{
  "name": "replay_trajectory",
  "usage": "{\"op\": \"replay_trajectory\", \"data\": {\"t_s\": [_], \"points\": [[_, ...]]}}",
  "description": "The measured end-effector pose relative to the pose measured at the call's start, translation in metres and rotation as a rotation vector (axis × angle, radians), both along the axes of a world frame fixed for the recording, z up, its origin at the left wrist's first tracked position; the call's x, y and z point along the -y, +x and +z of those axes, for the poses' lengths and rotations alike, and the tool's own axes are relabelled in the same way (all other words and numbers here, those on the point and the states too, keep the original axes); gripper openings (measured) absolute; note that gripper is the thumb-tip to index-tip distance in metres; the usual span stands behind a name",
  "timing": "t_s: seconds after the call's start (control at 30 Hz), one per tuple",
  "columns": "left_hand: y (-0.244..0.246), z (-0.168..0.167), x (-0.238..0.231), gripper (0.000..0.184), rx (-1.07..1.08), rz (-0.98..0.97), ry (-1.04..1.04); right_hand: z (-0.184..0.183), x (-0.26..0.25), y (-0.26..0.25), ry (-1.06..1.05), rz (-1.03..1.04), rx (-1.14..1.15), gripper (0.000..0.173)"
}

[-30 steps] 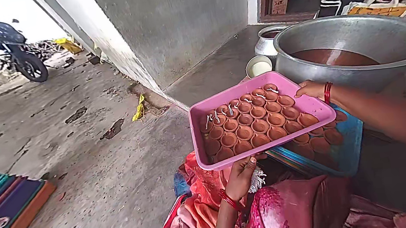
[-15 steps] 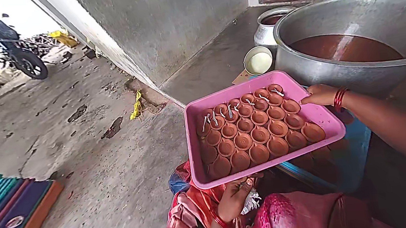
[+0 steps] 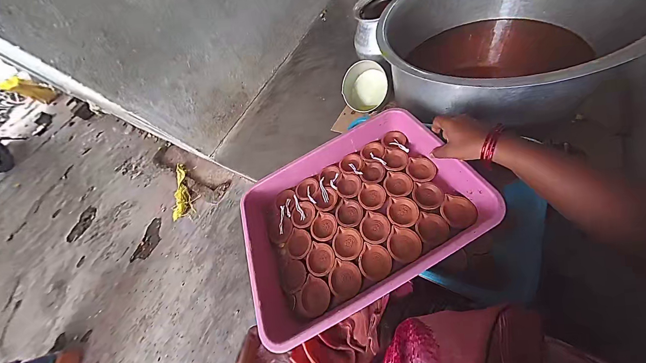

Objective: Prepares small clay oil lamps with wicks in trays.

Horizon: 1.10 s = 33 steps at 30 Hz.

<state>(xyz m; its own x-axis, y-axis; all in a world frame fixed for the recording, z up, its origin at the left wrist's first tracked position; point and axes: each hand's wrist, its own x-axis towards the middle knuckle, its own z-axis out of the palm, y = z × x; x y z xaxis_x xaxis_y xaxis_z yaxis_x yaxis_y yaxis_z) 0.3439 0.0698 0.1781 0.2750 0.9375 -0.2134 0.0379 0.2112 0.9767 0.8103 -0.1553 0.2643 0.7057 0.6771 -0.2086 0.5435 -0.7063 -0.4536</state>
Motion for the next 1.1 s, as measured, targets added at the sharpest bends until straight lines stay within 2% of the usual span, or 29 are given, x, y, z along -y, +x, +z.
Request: {"op": "replay_trajectory", "data": {"t_s": [0.07, 0.13, 0.23, 0.33, 0.47, 0.53, 0.6, 0.73, 0.97, 1.1], "points": [[0.011, 0.016, -0.006, 0.058, 0.120, -0.042, 0.031, 0.000, -0.002, 0.000, -0.020, 0.012, 0.021, 0.052], [0.020, 0.031, -0.005, 0.068, 0.075, -0.152, 0.062, 0.006, -0.004, -0.003, -0.026, 0.013, 0.035, 0.050], [0.024, 0.037, -0.008, 0.037, -0.182, -0.321, 0.180, 0.014, -0.008, -0.002, -0.036, 0.030, 0.087, 0.047], [0.030, 0.033, -0.004, 0.026, -0.307, -0.402, 0.228, 0.023, -0.014, 0.007, -0.119, 0.041, 0.176, 0.041], [0.048, 0.024, 0.026, 0.022, -0.077, -0.402, 0.168, 0.038, -0.025, 0.012, -0.334, 0.031, 0.232, 0.045], [0.059, 0.018, 0.038, 0.022, 0.058, -0.345, 0.118, 0.045, -0.028, 0.009, -0.367, 0.030, 0.291, 0.039], [0.066, 0.018, 0.047, 0.022, 0.110, -0.302, 0.081, 0.051, -0.025, 0.007, -0.350, 0.052, 0.361, 0.030], [0.075, 0.021, 0.065, 0.022, 0.118, -0.283, 0.050, 0.075, -0.017, -0.005, -0.255, 0.032, 0.384, 0.027], [0.088, 0.025, 0.093, 0.021, 0.110, -0.287, 0.041, 0.082, -0.006, -0.010, -0.111, 0.053, 0.483, 0.026], [0.090, 0.023, 0.095, 0.026, 0.073, -0.357, 0.064, 0.090, -0.013, -0.030, -0.027, 0.114, 0.597, 0.029]]}}
